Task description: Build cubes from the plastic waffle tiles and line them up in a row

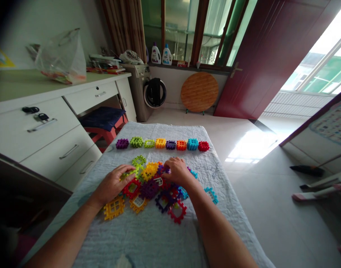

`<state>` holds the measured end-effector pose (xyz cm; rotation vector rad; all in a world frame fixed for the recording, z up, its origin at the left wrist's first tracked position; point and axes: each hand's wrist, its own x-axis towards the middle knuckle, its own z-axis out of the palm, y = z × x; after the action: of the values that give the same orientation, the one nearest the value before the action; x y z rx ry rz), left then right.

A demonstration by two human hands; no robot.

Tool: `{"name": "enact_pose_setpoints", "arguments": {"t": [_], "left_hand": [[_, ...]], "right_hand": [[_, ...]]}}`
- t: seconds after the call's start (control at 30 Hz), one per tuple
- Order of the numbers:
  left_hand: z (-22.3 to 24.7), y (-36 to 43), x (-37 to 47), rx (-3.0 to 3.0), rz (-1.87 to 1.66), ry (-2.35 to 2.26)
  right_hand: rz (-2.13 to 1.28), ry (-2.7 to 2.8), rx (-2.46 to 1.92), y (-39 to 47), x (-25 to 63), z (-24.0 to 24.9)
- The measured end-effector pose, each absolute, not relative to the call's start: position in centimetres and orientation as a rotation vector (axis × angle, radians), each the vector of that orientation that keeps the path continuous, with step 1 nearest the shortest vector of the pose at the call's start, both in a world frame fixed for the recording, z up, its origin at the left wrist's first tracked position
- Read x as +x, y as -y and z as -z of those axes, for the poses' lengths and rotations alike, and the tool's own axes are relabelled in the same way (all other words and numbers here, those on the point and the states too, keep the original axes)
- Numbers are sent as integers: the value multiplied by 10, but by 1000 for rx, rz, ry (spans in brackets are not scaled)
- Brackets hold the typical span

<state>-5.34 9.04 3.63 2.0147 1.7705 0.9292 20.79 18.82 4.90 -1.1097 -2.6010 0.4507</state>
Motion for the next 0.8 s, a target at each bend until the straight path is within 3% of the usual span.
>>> {"name": "enact_pose_setpoints", "arguments": {"t": [0.57, 0.8], "left_hand": [[-35, -90, -54, 1972, -938, -1777], [-37, -90, -53, 1971, -943, -1786]], "right_hand": [[-473, 2650, -1051, -182, 203, -44], [-403, 2410, -1160, -198, 216, -46]]}}
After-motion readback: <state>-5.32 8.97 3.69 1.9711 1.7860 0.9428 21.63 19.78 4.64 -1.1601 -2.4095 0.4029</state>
